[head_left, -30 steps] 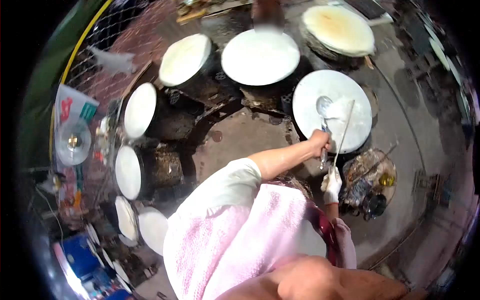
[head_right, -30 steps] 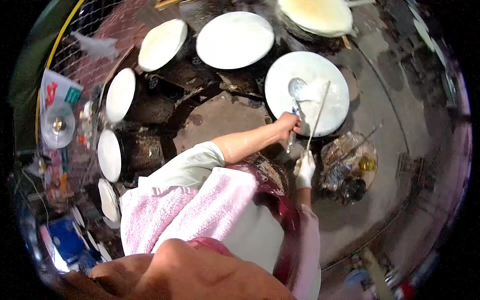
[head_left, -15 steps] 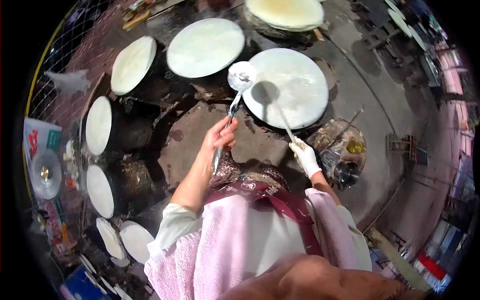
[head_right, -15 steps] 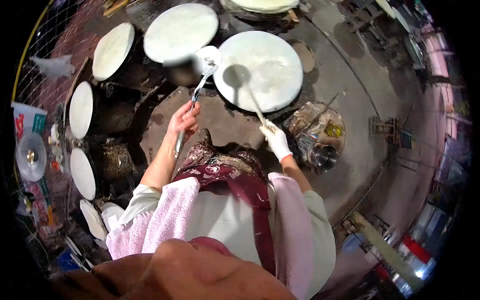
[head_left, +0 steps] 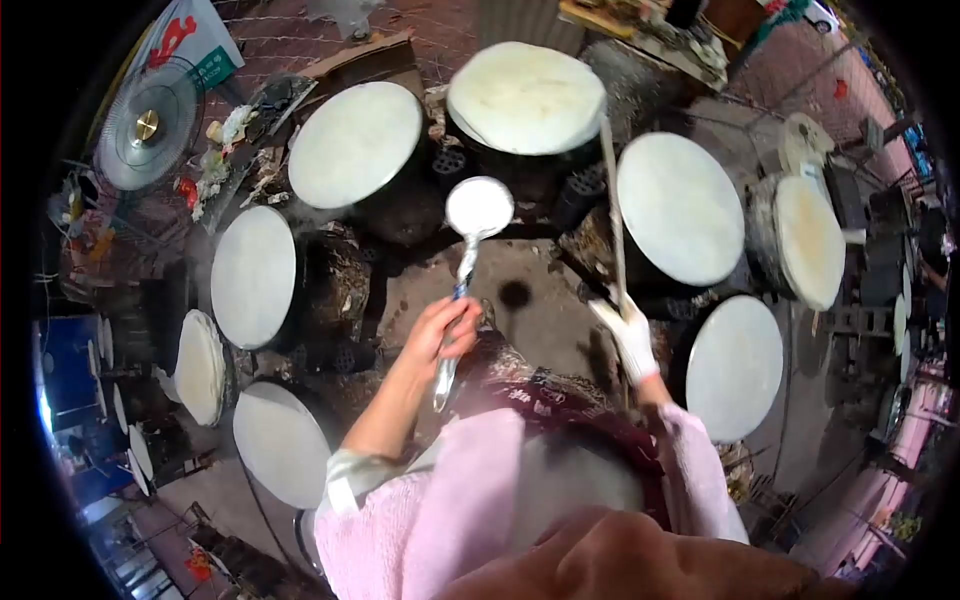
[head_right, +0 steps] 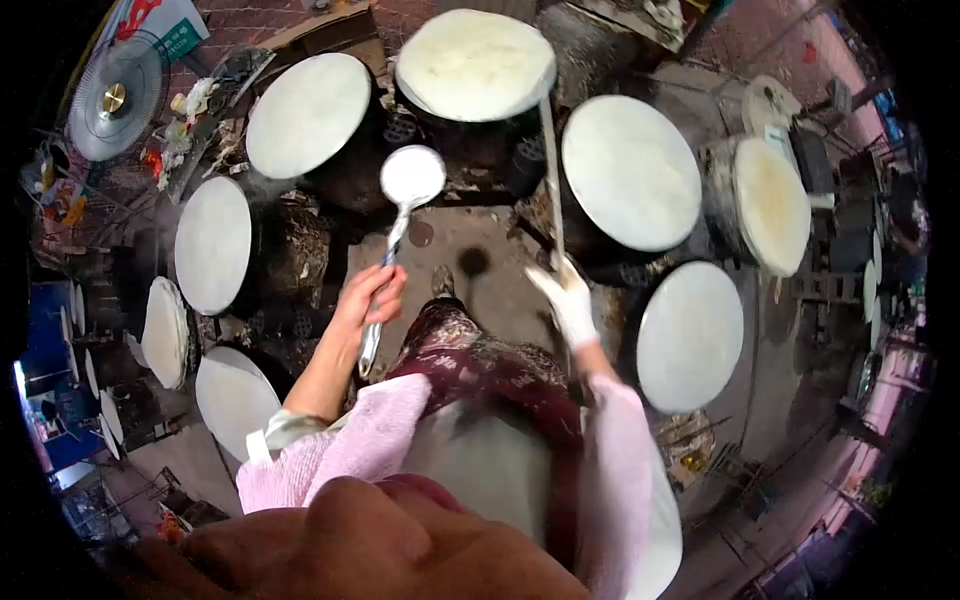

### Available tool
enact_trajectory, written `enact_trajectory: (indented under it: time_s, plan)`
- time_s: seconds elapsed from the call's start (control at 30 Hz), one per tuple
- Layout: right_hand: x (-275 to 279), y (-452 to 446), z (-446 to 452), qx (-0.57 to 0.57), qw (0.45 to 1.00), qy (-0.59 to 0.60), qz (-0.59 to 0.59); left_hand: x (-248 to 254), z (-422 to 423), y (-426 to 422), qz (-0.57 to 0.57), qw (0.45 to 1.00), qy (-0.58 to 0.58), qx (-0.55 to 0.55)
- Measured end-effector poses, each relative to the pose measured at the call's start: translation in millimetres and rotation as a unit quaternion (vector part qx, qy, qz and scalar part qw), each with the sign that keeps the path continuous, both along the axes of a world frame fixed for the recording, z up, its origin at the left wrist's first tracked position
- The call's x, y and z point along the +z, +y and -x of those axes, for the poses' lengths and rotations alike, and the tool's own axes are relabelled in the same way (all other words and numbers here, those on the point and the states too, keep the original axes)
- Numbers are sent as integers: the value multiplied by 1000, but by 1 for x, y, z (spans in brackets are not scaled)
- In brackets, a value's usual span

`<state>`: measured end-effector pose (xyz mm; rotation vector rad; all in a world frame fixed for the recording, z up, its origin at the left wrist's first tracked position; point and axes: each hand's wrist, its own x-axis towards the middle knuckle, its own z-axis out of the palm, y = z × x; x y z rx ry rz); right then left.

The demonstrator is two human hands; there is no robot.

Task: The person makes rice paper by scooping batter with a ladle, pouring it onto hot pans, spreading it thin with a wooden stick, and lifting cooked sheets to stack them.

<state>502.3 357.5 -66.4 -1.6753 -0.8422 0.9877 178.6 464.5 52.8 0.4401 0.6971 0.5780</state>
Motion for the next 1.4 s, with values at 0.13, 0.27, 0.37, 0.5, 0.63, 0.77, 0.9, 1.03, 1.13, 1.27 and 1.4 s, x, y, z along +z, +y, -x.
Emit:
enact_trajectory:
  time_s: [0.13, 0.27, 0.37, 0.5, 0.63, 0.77, 0.9, 1.03, 1.13, 1.27, 1.4]
  plan:
    - [28, 236, 68, 154, 943, -283, 85, 3, 90, 47, 12, 988, 103, 115]
    - [13, 400, 124, 151, 876, -457, 20, 12, 144, 70, 30, 968, 144, 204]
    - [-15, 458, 126, 171, 838, -517, 27, 13, 156, 70, 40, 956, 124, 264]
    - [-10, 486, 109, 220, 830, -502, 106, 2, 168, 74, 60, 953, 123, 271]
    - [31, 499, 39, 121, 882, -453, -45, -3, 149, 82, 59, 954, 108, 273]
    - [160, 480, -81, -8, 896, -435, -94, -20, 136, 92, 83, 966, 81, 233]
    - [242, 403, -251, -178, 897, -323, -246, -15, 94, 100, 37, 986, -7, 161]
    - [297, 237, -389, -302, 876, -232, -297, 6, 34, 92, 29, 988, -26, 146]
    - [267, 124, -494, -414, 830, -119, -354, 5, 3, 88, 54, 982, -131, 124]
    - [177, 4, -579, -521, 784, -50, -333, 23, -53, 66, 55, 980, -136, 133]
    - [81, -44, -599, -636, 713, -5, -296, 53, -103, 38, 58, 980, -110, 156]
